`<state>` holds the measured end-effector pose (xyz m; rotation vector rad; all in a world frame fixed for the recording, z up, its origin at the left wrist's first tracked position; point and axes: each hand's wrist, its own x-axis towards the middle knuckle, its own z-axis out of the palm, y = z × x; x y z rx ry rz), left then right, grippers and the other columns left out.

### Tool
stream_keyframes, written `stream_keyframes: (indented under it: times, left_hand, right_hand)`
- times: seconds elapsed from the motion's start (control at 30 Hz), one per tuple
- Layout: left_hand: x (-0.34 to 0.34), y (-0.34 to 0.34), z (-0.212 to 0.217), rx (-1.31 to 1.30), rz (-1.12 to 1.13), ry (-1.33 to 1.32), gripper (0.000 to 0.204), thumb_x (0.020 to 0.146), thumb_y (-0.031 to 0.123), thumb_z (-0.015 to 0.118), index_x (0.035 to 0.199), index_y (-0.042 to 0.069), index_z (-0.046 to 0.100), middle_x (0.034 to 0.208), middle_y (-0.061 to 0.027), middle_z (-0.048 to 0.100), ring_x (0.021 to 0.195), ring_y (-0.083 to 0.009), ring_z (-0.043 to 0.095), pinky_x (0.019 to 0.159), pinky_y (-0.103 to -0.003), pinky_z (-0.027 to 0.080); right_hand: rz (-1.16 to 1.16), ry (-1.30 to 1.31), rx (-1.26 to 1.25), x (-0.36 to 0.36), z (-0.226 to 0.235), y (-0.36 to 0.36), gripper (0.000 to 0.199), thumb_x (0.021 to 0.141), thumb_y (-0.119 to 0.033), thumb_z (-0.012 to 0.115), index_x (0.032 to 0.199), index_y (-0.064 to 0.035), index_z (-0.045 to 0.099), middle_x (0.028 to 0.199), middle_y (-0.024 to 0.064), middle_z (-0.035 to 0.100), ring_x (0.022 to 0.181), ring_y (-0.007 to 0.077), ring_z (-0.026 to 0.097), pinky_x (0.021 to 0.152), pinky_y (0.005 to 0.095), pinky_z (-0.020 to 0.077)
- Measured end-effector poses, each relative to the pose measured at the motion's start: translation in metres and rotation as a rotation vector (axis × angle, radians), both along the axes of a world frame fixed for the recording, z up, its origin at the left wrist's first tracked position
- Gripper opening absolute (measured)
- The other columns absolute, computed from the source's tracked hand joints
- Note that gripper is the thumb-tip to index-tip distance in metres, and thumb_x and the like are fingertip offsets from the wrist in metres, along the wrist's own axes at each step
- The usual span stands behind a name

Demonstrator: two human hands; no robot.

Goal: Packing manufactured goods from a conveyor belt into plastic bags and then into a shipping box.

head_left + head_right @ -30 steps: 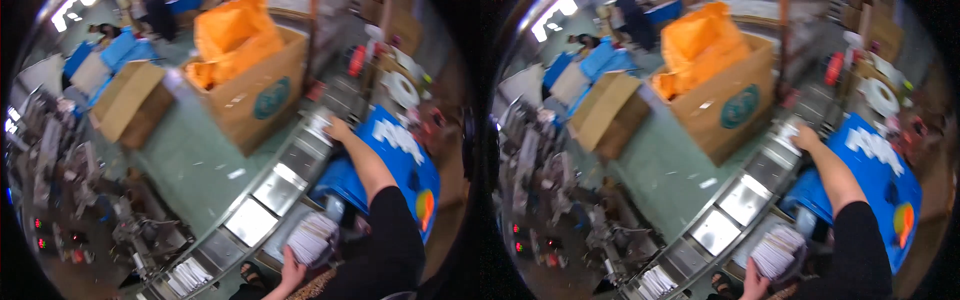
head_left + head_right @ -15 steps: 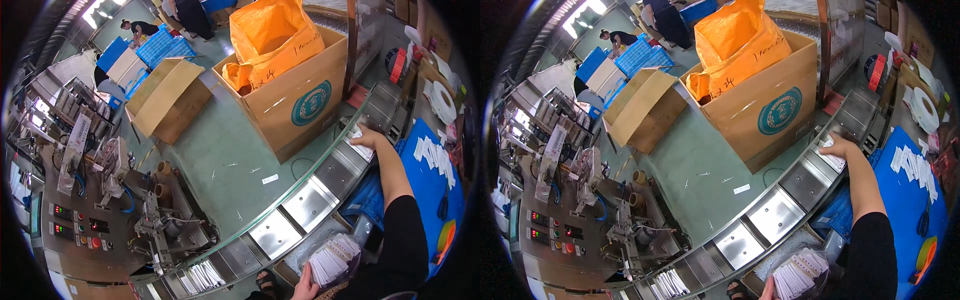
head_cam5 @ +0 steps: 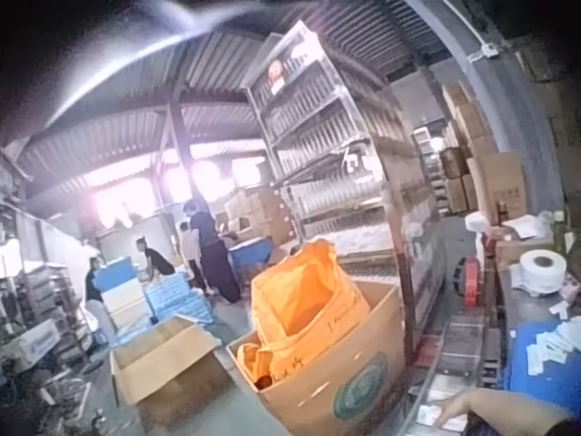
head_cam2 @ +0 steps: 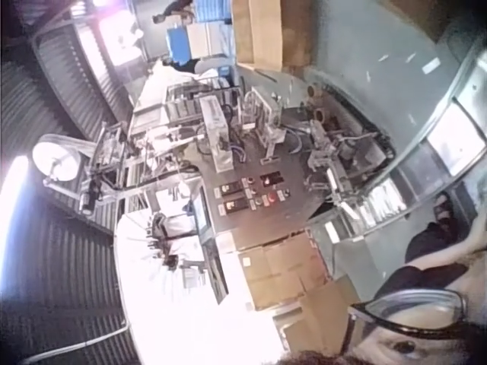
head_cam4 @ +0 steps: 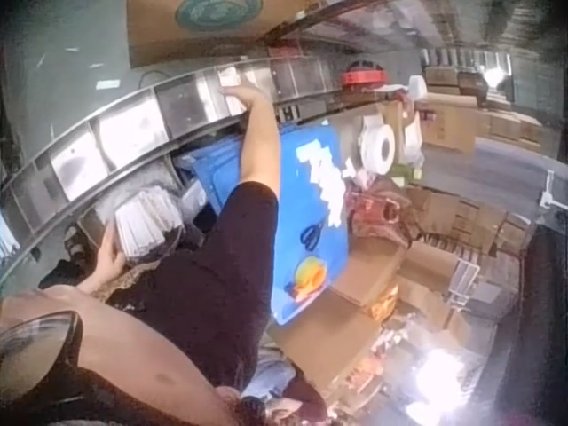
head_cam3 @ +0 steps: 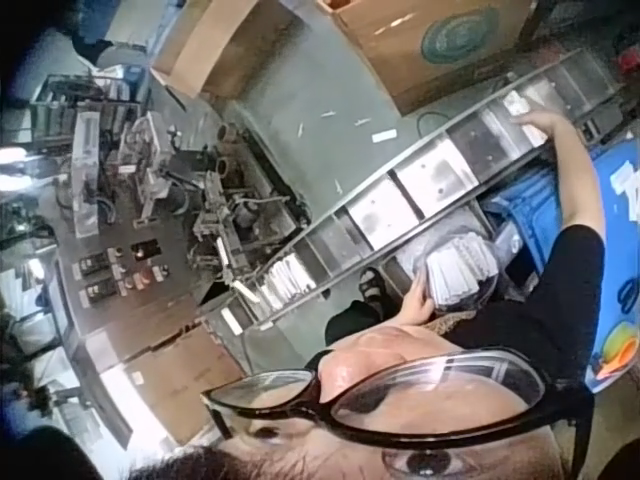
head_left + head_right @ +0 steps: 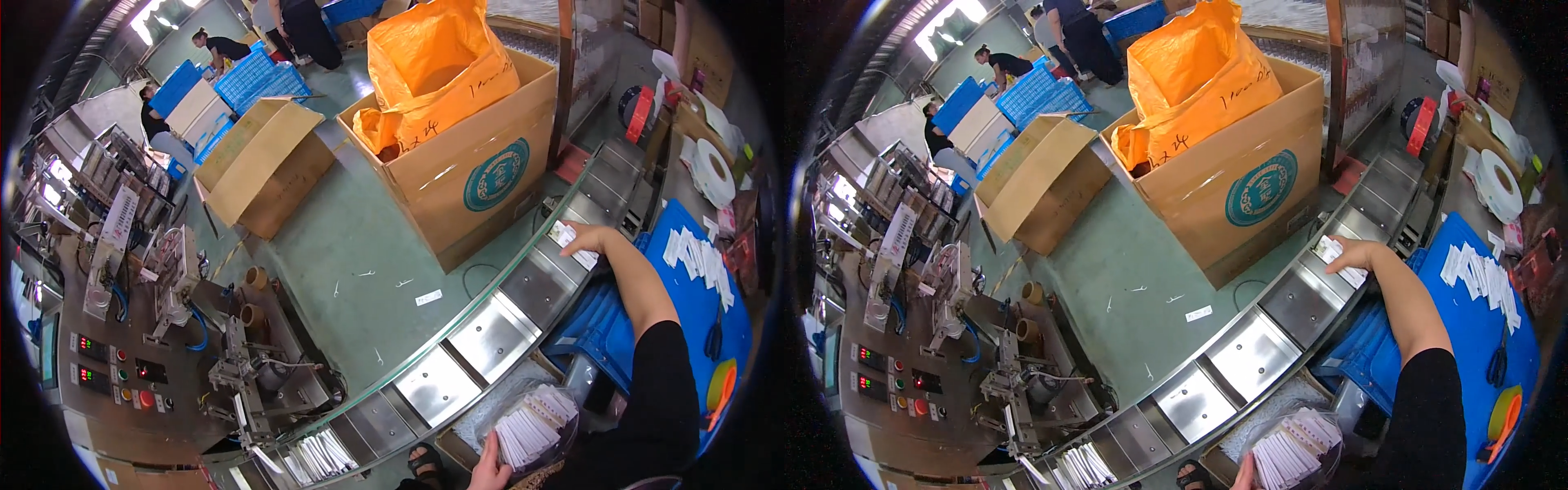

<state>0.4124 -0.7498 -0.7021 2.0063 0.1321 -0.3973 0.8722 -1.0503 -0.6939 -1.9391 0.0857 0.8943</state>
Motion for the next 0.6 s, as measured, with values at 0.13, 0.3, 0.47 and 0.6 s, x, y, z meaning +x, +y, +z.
stream_keyframes:
  times: [0.13,0.3,0.47,0.6]
  left_hand:
    - [0.001,-0.002,0.003,0.016,-0.002,0.001,0.077,0.073,0.011,0.049,0.141,0.007,0.014,0.137,-0.0316,0.024,0.124,-0.0445,0.031,0.099,-0.039,0.034]
    - [0.021,-0.008,0.022,-0.100,-0.027,0.146,0.079,0.073,0.012,0.051,0.140,0.000,0.012,0.138,-0.0302,0.024,0.125,-0.0404,0.033,0.098,-0.037,0.035]
    - [0.020,-0.004,0.016,-0.028,-0.036,-0.036,0.083,0.070,0.010,0.055,0.139,-0.004,0.011,0.139,-0.0291,0.023,0.127,-0.0372,0.032,0.098,-0.035,0.035]
    - [0.026,-0.003,0.021,-0.165,0.013,0.003,0.083,0.069,0.010,0.056,0.139,-0.004,0.012,0.138,-0.0291,0.026,0.128,-0.0374,0.030,0.100,-0.034,0.033]
  right_hand:
    - [-0.085,-0.107,0.007,-0.011,0.017,0.000,0.100,0.059,-0.011,0.079,0.139,-0.0049,0.021,0.123,0.0106,0.049,0.113,0.0222,0.046,0.095,0.0319,0.0367]
    - [-0.049,-0.447,-0.246,-0.008,-0.001,-0.040,0.091,0.056,-0.019,0.078,0.134,-0.0047,0.033,0.116,0.0168,0.055,0.108,0.0261,0.052,0.094,0.0345,0.0394]
    - [-0.447,-0.633,-0.238,-0.008,0.038,-0.025,0.075,0.057,-0.017,0.074,0.123,-0.0006,0.043,0.107,0.0162,0.058,0.100,0.0254,0.056,0.090,0.0336,0.0422]
    - [-0.650,-0.676,0.007,-0.025,0.065,-0.034,0.067,0.062,-0.009,0.072,0.121,-0.0002,0.043,0.107,0.0135,0.059,0.098,0.0227,0.057,0.087,0.0339,0.0440]
